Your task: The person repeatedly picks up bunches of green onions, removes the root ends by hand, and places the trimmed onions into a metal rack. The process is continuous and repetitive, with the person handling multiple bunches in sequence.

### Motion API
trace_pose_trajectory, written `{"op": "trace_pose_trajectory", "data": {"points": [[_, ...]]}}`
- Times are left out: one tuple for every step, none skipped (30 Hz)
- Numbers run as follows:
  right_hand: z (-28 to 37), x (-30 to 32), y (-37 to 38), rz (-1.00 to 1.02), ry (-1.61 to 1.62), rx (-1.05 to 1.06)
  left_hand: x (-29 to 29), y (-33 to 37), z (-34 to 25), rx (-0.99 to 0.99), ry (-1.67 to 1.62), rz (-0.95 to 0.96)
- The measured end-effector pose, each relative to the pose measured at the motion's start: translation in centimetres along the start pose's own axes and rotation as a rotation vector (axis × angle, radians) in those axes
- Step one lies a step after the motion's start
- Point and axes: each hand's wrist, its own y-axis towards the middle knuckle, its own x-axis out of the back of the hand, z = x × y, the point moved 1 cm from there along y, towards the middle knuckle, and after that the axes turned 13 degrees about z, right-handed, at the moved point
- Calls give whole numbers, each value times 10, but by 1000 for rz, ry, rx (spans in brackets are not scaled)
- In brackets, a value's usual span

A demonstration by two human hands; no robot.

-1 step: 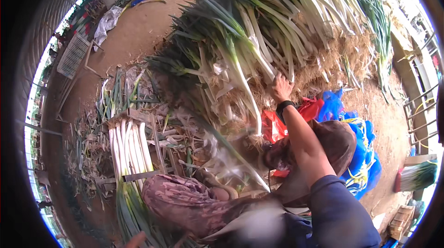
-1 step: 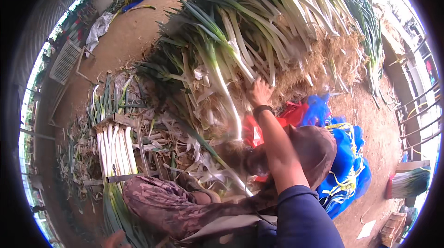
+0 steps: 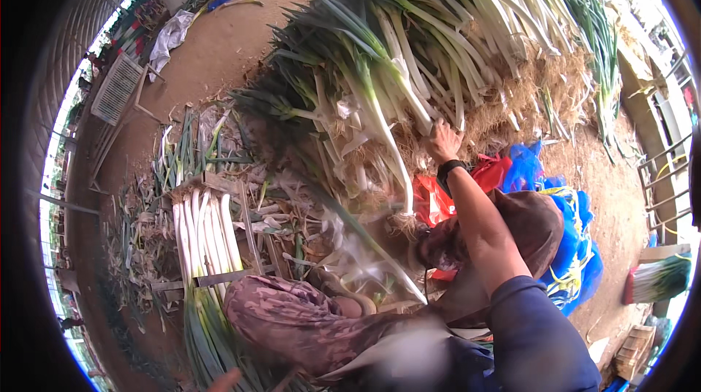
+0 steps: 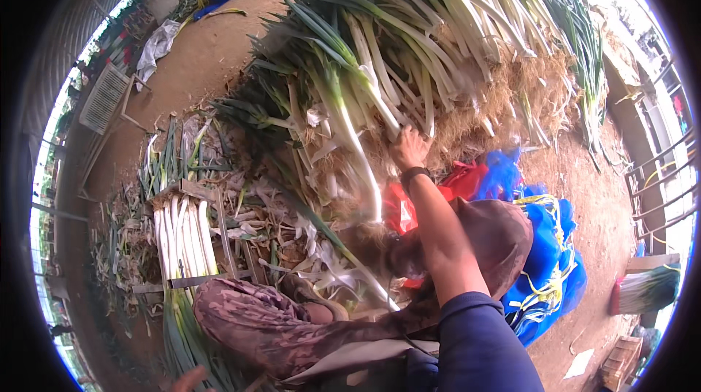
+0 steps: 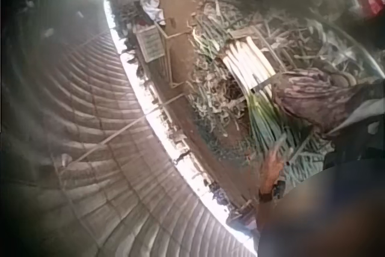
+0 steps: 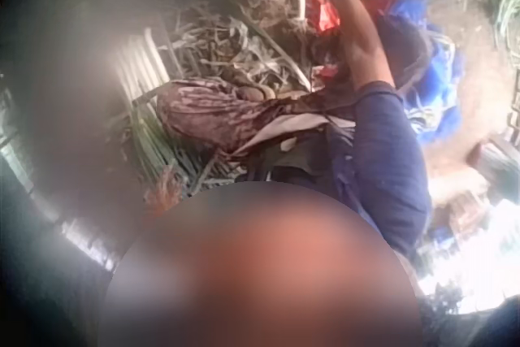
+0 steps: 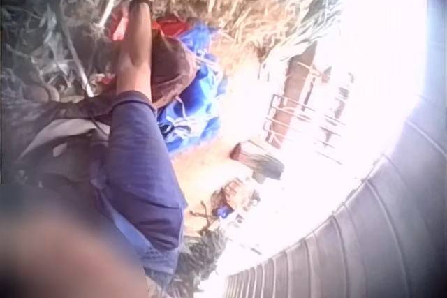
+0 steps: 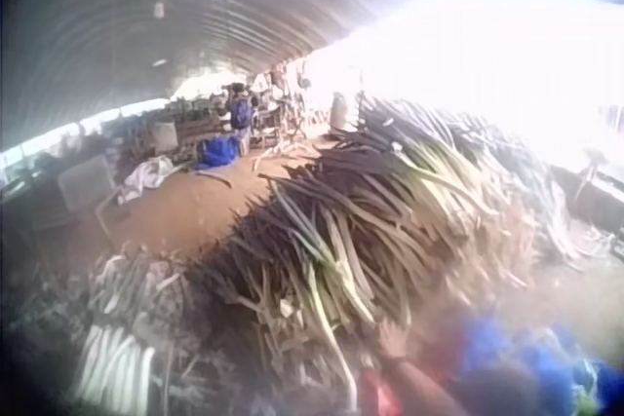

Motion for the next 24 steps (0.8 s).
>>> {"op": "trace_pose_trajectory", "data": {"points": [[-4,-5,1,77,-50,-14,-12,5,-13,-96,-157,65],[-7,-9,1,96,6,77,-24,17,-28,-189,-315,132],[-8,-13,-1,159,38,130,-36,27,-43,-306,-337,120],[-11,-18,-3,218,59,184,-47,37,-59,-423,-359,110],[-14,-20,-4,241,243,184,-55,47,-73,-463,-450,178],[-15,-21,-2,258,416,185,-61,60,-87,-502,-541,246],[-16,-22,-2,269,570,159,-64,79,-104,-627,-436,117],[-18,-26,-5,351,949,128,-67,100,-122,-755,-330,-14],[-20,-34,-14,347,1108,122,-68,118,-138,-803,-350,-31],[-20,-42,-20,426,899,79,-68,134,-153,-848,-374,-50],[-22,-52,-25,499,695,67,-68,148,-168,-860,-377,-86],[-24,-67,-41,492,648,239,-69,160,-181,-893,-399,-135],[-22,-81,-55,489,622,397,-70,172,-195,-926,-392,-143],[-20,-93,-69,487,579,537,-70,184,-205,-980,-403,-171],[-15,-101,-77,513,516,589,-70,193,-211,-1030,-413,-197],[-20,-101,-78,821,648,414,-70,201,-213,-1015,-438,-189],[-15,-99,-79,884,788,520,-71,209,-216,-1002,-467,-178],[-12,-93,-83,939,851,581,-72,216,-218,-1019,-503,-180],[-5,-86,-85,1001,863,521,-72,224,-219,-971,-560,-130],[5,-74,-88,1048,956,542,-68,232,-221,-955,-621,-102],[16,-60,-92,1095,1134,542,-62,240,-224,-907,-670,-64],[26,-46,-97,1152,1325,438,-56,246,-228,-862,-863,56],[34,-33,-107,1216,1535,371,-49,250,-230,-857,-855,25],[40,-19,-112,1194,1506,323,-41,255,-233,-790,-856,28]]}}
